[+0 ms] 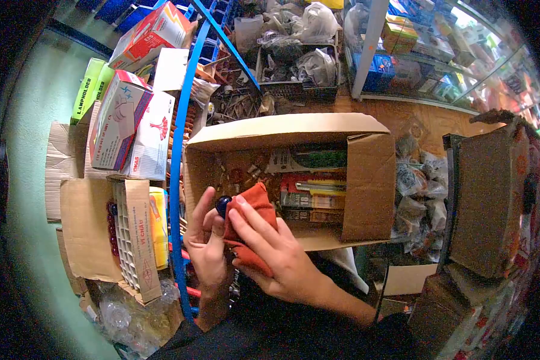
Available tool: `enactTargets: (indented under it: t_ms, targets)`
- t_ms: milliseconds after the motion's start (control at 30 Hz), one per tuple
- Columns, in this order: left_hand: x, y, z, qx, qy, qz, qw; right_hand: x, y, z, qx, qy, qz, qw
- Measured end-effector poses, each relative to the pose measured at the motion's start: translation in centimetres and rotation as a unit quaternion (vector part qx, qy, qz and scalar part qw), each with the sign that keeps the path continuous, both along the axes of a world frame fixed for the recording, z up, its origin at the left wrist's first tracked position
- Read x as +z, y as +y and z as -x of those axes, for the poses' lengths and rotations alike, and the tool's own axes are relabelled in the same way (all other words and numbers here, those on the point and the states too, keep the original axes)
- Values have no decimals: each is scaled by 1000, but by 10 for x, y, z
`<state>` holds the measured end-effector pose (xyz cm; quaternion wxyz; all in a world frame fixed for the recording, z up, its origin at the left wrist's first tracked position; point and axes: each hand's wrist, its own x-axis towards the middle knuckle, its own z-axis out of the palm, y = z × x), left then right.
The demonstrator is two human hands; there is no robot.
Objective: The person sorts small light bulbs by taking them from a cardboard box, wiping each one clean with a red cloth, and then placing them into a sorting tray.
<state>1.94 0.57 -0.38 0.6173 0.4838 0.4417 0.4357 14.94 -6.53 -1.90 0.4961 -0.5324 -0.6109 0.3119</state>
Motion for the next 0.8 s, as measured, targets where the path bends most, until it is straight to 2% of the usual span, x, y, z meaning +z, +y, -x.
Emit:
enactTargets:
  t_ms: [100,233,367,500,533,633,667,767,800]
  targets:
    - [1,3,1,-22,98,-20,995,0,-2,2,-14,-44,4,999]
    - [-1,8,10,-60,-8,4,998,3,-2,-3,18,-80,0,997]
    - [-7,5,15,-53,23,-75,996,5,4,-11,9,-14,-21,1000]
    - [1,9,6,-28,22,-67,997,6,3,-6,16,32,-1,999]
    - [-1,13,1,-28,17,-85,996,4,1,-4,15,19,2,1000]
    - [-7,16,10,-52,52,-48,996,0,-4,-6,14,-20,5,1000]
    - [-6,14,12,-53,31,1,998,0,-5,-7,16,-34,3,999]
    - [0,16,4,-11,-20,-10,1000,1,-4,-7,38,-62,8,997]
    - [-1,17,5,-15,-3,-10,1000,2,-3,-7,48,-70,12,996]
